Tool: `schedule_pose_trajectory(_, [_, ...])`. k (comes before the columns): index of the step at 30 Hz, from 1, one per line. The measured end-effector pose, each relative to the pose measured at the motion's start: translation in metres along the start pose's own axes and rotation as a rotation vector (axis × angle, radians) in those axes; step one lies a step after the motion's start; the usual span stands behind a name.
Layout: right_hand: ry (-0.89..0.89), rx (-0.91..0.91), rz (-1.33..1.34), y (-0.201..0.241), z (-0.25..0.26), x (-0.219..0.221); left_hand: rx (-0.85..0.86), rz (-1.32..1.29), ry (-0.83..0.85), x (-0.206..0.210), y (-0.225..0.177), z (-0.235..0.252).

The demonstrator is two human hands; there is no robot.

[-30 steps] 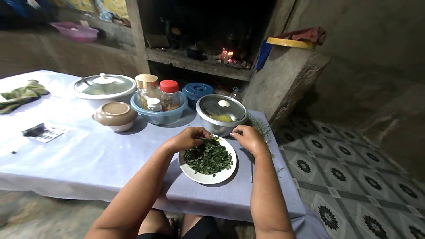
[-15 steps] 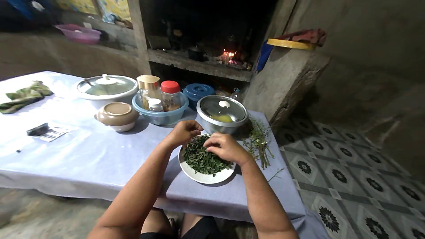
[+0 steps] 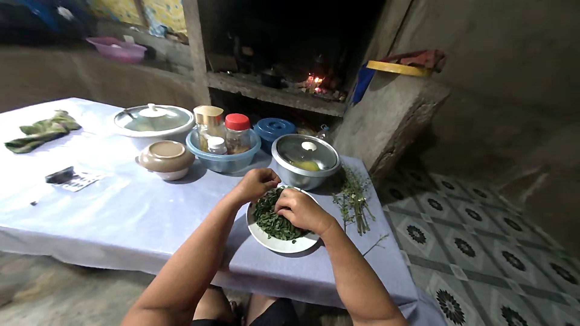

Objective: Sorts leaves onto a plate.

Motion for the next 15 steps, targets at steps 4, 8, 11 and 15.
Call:
schedule_pose_trajectory(4, [0.027, 0.014, 0.017, 0.001, -0.001, -0.002, 0.0, -0.005, -0.002, 0.0, 0.0, 0.001])
schedule_pose_trajectory(8, [0.08, 0.026, -0.085, 0.002, 0.003, 0.011, 0.025, 0.031, 0.004, 0.001, 0.004, 0.002])
schedule_pose_trajectory(11, [0.059, 0.051, -0.063, 0.001, 0.005, 0.014, 0.032, 0.044, 0.001, 0.002, 0.005, 0.003])
schedule_pose_trajectory(15, [-0.113, 0.093, 0.141, -0.002, 0.0, -0.003, -0.001, -0.019, 0.013, 0.0, -0.001, 0.0])
Point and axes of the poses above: each hand's wrist, its own z-axis towards the middle knuckle, its own x-axis out of the palm, y = z × x, the point moved 1 cm from there along z, towards the middle knuckle, and after that the axes turned 9 degrees about z, right-handed, at the moved point
